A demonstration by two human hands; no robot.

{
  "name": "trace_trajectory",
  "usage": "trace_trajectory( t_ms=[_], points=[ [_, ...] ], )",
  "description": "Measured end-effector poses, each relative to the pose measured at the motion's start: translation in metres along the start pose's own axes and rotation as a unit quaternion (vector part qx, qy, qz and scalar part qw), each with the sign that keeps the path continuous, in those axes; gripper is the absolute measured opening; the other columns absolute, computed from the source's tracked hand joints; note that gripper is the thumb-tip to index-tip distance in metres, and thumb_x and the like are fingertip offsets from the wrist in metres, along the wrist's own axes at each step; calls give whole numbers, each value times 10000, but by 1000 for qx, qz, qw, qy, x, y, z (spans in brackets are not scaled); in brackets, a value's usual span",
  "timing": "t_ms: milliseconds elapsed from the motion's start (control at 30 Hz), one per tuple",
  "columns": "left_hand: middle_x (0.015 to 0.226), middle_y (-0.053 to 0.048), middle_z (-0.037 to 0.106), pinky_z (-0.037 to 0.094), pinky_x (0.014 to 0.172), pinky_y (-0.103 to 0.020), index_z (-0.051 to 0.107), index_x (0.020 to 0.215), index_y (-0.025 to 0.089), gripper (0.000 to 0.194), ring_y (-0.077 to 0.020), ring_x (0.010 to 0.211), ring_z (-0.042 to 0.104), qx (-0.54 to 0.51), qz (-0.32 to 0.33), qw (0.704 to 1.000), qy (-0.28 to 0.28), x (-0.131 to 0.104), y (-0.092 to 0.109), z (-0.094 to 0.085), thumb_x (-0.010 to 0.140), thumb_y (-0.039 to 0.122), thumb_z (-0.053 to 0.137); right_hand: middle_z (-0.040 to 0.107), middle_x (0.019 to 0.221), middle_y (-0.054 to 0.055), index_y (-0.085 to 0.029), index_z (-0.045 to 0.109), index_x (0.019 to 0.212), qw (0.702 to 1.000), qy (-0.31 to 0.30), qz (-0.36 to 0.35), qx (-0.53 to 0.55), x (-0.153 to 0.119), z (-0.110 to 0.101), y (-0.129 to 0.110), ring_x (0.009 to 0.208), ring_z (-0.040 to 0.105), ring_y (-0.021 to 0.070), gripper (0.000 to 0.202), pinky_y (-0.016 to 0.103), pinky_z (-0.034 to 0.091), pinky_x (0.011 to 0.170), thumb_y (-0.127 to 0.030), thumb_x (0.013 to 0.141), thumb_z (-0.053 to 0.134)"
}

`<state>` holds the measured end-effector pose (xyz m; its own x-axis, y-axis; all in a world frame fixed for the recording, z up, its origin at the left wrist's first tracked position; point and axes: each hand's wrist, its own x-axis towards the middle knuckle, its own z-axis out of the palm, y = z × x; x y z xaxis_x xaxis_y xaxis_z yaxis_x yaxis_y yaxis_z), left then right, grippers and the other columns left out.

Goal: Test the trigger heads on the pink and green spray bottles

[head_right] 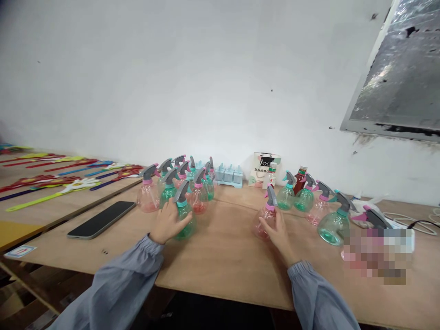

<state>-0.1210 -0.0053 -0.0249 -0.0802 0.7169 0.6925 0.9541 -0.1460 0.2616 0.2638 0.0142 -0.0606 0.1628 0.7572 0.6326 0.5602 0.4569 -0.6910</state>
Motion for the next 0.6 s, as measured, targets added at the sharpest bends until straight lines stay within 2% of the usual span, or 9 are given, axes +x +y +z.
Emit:
trace_trajectory(
  t_ms=[100, 167, 267, 333, 400, 467, 600],
  points=[
    [1132, -183, 643, 536, 833, -450, 510, 1226, 121, 534, -361, 1064, 648, -54, 11, 998, -8, 1, -4, 4, 872, 516, 570, 573, 1368, 140, -248, 476, 1396, 1000, -4, -5, -1, 0, -1, -1, 1301, 530, 332, 724, 577, 378, 1131, -643, 815, 654],
    [1099, -148, 642, 530, 871, -450, 493, 1241, 147, 521, -340, 1058, 652, -124, 44, 991, -20, 1, 1, 9, 896, 531, 565, 576, 1364, 143, -248, 483, 1387, 1000, -4, -4, 1, 1, -1, -1, 1303, 528, 334, 721, 579, 374, 1133, -645, 811, 656],
    [1153, -139, 626, 501, 980, -440, 484, 1288, 181, 540, -311, 1129, 632, -237, 123, 962, -61, 9, 27, 26, 896, 529, 616, 567, 1375, 155, -237, 494, 1374, 1000, -3, 8, 3, 1, 0, -2, 1313, 519, 345, 736, 586, 365, 1138, -661, 795, 662],
    [1194, -153, 605, 477, 1030, -439, 499, 1308, 177, 594, -315, 1184, 607, -273, 147, 946, -96, 27, 54, 44, 863, 524, 683, 575, 1362, 154, -238, 505, 1361, 1000, -1, 12, 3, 1, 0, -3, 1297, 531, 345, 734, 581, 374, 1132, -669, 788, 664],
    [1244, -189, 574, 448, 1063, -458, 515, 1325, 145, 698, -346, 1232, 572, -264, 118, 949, -122, 55, 81, 66, 788, 500, 783, 584, 1346, 152, -240, 516, 1348, 1000, 2, 14, 2, 1, -1, -4, 1281, 545, 345, 729, 574, 383, 1128, -673, 782, 666],
    [1250, -199, 578, 410, 1089, -472, 537, 1315, 136, 721, -371, 1273, 541, -240, 27, 961, -132, 86, 103, 87, 748, 468, 833, 585, 1350, 156, -233, 521, 1342, 1000, 0, 17, -1, 0, -1, -5, 1292, 540, 349, 732, 571, 376, 1136, -675, 777, 669],
    [1289, -248, 578, 431, 1043, -518, 507, 1341, 119, 614, -387, 1254, 564, -241, -45, 962, -120, 133, 121, 120, 862, 434, 729, 606, 1334, 145, -235, 525, 1346, 1000, -5, 11, -1, 0, -2, -6, 1300, 544, 348, 717, 569, 377, 1140, -662, 787, 664]
  ],
)
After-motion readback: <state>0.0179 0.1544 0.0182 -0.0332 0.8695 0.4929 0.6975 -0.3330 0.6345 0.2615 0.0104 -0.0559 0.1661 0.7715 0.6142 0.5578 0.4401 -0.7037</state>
